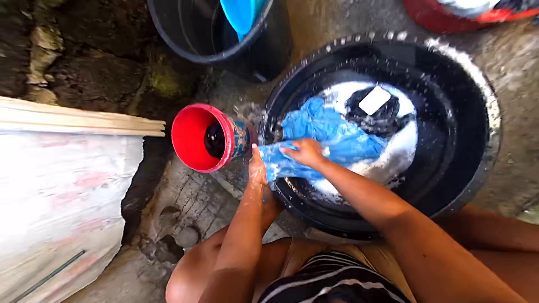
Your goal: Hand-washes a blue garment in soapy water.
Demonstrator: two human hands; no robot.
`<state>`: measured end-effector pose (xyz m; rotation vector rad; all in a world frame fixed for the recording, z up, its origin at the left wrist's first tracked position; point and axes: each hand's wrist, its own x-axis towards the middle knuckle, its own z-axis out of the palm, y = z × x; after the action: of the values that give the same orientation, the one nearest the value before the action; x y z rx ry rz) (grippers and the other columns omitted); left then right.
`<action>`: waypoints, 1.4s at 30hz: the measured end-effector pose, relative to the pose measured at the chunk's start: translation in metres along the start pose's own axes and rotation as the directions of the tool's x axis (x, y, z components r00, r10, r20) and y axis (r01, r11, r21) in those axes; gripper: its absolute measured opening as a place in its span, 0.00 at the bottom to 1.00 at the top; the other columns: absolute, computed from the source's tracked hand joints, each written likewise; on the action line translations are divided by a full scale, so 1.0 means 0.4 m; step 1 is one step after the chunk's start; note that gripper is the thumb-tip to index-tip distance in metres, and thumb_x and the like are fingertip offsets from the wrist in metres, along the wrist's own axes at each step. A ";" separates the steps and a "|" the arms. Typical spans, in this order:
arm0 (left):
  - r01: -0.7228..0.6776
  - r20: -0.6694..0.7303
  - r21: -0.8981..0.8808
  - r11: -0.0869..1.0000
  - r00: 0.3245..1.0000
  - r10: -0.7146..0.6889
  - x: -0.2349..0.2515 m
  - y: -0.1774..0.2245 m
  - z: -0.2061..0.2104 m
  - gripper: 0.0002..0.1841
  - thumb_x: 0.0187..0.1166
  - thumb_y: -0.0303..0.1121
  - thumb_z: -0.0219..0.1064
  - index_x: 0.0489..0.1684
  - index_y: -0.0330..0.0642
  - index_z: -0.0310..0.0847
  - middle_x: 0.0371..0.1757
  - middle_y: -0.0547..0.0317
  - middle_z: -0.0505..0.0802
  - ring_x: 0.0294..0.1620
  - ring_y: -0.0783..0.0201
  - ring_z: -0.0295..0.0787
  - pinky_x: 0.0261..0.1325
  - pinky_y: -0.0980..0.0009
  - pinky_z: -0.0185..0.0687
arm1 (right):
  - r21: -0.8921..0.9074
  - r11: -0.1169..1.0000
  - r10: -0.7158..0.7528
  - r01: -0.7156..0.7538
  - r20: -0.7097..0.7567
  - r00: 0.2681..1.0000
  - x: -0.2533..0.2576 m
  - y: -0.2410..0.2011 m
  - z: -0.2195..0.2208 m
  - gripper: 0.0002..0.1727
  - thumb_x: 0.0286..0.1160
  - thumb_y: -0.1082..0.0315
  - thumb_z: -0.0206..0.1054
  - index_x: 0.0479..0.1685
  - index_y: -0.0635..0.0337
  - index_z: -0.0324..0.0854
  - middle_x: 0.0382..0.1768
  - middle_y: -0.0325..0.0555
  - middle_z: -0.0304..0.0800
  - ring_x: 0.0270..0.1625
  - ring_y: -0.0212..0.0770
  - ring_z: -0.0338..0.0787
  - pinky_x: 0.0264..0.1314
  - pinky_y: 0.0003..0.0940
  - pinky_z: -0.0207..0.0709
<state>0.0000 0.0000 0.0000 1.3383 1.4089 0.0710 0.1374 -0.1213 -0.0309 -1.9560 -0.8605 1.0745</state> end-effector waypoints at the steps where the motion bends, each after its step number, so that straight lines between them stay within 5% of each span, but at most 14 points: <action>1: -0.027 -0.006 0.007 1.000 1.000 0.027 -0.008 -0.006 -0.003 0.29 0.94 0.53 0.39 0.67 0.40 0.78 0.51 0.52 0.90 0.48 0.64 0.88 0.52 0.60 0.86 | 0.130 0.983 -0.110 0.128 -0.136 0.985 -0.016 -0.084 0.027 0.25 0.77 0.46 0.71 0.34 0.63 0.91 0.34 0.57 0.94 0.44 0.56 0.94 0.51 0.64 0.84; 3: -0.034 -0.001 -0.018 0.999 0.999 0.034 -0.005 -0.008 -0.005 0.15 0.93 0.30 0.42 0.65 0.35 0.71 0.45 0.56 0.82 0.43 0.71 0.78 0.46 0.71 0.78 | 0.278 0.870 -0.302 0.407 -0.350 0.887 -0.009 -0.197 0.076 0.20 0.71 0.56 0.77 0.22 0.64 0.86 0.24 0.53 0.89 0.32 0.51 0.91 0.38 0.57 0.83; 4: -0.004 -0.017 -0.018 1.000 1.000 0.004 -0.009 -0.010 -0.009 0.15 0.93 0.30 0.42 0.67 0.35 0.69 0.47 0.54 0.82 0.44 0.68 0.78 0.47 0.68 0.78 | 0.296 0.858 -0.313 0.421 -0.349 0.883 -0.005 -0.184 0.099 0.18 0.71 0.58 0.76 0.24 0.66 0.87 0.26 0.56 0.90 0.33 0.53 0.91 0.40 0.59 0.83; 6: 0.002 -0.037 0.060 0.998 0.999 0.001 -0.007 -0.010 -0.013 0.26 0.96 0.47 0.39 0.74 0.37 0.72 0.59 0.45 0.87 0.55 0.58 0.84 0.58 0.55 0.82 | 0.178 0.963 -0.183 0.201 -0.114 0.976 0.018 -0.025 0.075 0.21 0.81 0.52 0.69 0.46 0.63 0.94 0.44 0.60 0.96 0.53 0.59 0.95 0.62 0.66 0.82; 8: -0.035 -0.038 0.128 0.991 0.998 0.040 0.016 -0.001 -0.003 0.40 0.90 0.64 0.32 0.75 0.39 0.74 0.63 0.39 0.87 0.60 0.50 0.86 0.62 0.47 0.82 | 0.033 0.998 0.059 -0.061 0.046 0.997 0.054 0.119 0.003 0.30 0.84 0.41 0.62 0.50 0.62 0.90 0.50 0.63 0.93 0.61 0.64 0.90 0.64 0.72 0.76; 10: -0.138 -0.017 0.326 0.935 0.988 0.151 0.024 0.017 -0.008 0.41 0.91 0.62 0.28 0.77 0.36 0.72 0.67 0.34 0.85 0.66 0.44 0.84 0.68 0.43 0.79 | 0.212 0.951 0.227 -0.227 0.024 0.974 0.056 0.140 -0.062 0.34 0.81 0.40 0.66 0.53 0.70 0.87 0.53 0.70 0.89 0.62 0.67 0.87 0.67 0.72 0.74; 15: -0.503 0.203 0.800 0.327 0.740 0.641 -0.024 0.123 0.037 0.20 0.85 0.31 0.57 0.72 0.37 0.80 0.71 0.31 0.83 0.76 0.30 0.74 0.76 0.31 0.62 | 0.833 0.539 0.316 -0.127 -0.061 0.947 -0.055 0.148 -0.197 0.17 0.90 0.55 0.60 0.50 0.63 0.80 0.26 0.38 0.84 0.24 0.32 0.84 0.32 0.29 0.83; 18: -0.532 0.458 0.843 0.076 0.786 0.416 -0.028 0.134 0.142 0.24 0.85 0.41 0.62 0.76 0.39 0.78 0.72 0.32 0.84 0.78 0.31 0.73 0.79 0.32 0.61 | 0.911 0.404 0.247 -0.085 -0.019 0.969 -0.135 0.151 -0.249 0.17 0.93 0.64 0.52 0.69 0.61 0.79 0.40 0.48 0.95 0.34 0.38 0.94 0.34 0.30 0.86; 21: -0.436 0.440 0.898 -0.063 0.890 0.119 -0.016 0.136 0.213 0.26 0.85 0.49 0.63 0.67 0.34 0.83 0.70 0.29 0.85 0.78 0.29 0.73 0.79 0.30 0.60 | 0.833 0.552 0.136 0.052 -0.151 0.979 -0.174 0.136 -0.296 0.17 0.91 0.68 0.53 0.70 0.60 0.80 0.56 0.47 0.95 0.47 0.38 0.95 0.37 0.31 0.85; 23: -0.415 0.418 0.908 -0.053 0.902 0.106 -0.018 0.131 0.222 0.22 0.83 0.43 0.64 0.64 0.34 0.85 0.72 0.28 0.81 0.76 0.30 0.74 0.76 0.32 0.67 | 0.712 0.693 0.060 0.109 -0.208 0.976 -0.191 0.114 -0.322 0.14 0.88 0.70 0.57 0.65 0.59 0.82 0.63 0.45 0.92 0.55 0.37 0.92 0.43 0.34 0.84; 27: -0.345 0.348 0.937 -0.043 0.932 0.099 -0.022 0.106 0.210 0.31 0.84 0.49 0.65 0.76 0.32 0.74 0.74 0.26 0.79 0.75 0.29 0.77 0.72 0.31 0.73 | 0.535 0.835 -0.030 0.131 -0.193 0.981 -0.203 0.059 -0.321 0.12 0.85 0.71 0.63 0.60 0.63 0.83 0.59 0.50 0.90 0.49 0.41 0.90 0.47 0.41 0.85; 31: -0.319 0.331 0.937 -0.144 0.942 0.063 -0.018 0.080 0.226 0.23 0.84 0.51 0.60 0.62 0.43 0.87 0.65 0.35 0.89 0.71 0.33 0.81 0.71 0.29 0.70 | 0.396 0.914 -0.042 0.086 -0.117 0.992 -0.198 0.061 -0.276 0.13 0.85 0.65 0.64 0.59 0.62 0.85 0.54 0.56 0.91 0.51 0.50 0.93 0.55 0.54 0.86; 36: -0.610 0.579 0.791 0.053 0.774 0.257 -0.031 0.052 0.201 0.18 0.90 0.41 0.58 0.55 0.38 0.89 0.66 0.37 0.87 0.75 0.36 0.76 0.77 0.35 0.65 | 0.321 0.940 -0.084 0.114 -0.105 0.991 -0.224 0.081 -0.276 0.13 0.84 0.66 0.65 0.61 0.61 0.85 0.59 0.56 0.90 0.56 0.52 0.92 0.61 0.57 0.84; 42: -0.749 0.593 0.568 0.342 0.660 0.461 -0.119 0.076 0.160 0.17 0.92 0.35 0.54 0.44 0.28 0.82 0.42 0.39 0.89 0.46 0.46 0.88 0.57 0.45 0.80 | 0.082 0.979 -0.178 0.186 -0.093 0.980 -0.230 0.074 -0.266 0.19 0.75 0.77 0.66 0.65 0.57 0.86 0.60 0.60 0.91 0.65 0.61 0.88 0.71 0.67 0.74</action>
<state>0.0516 -0.0621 0.0279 2.4766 0.4922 -0.3114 0.1978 -0.2409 0.0209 -1.7965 -0.9088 0.9009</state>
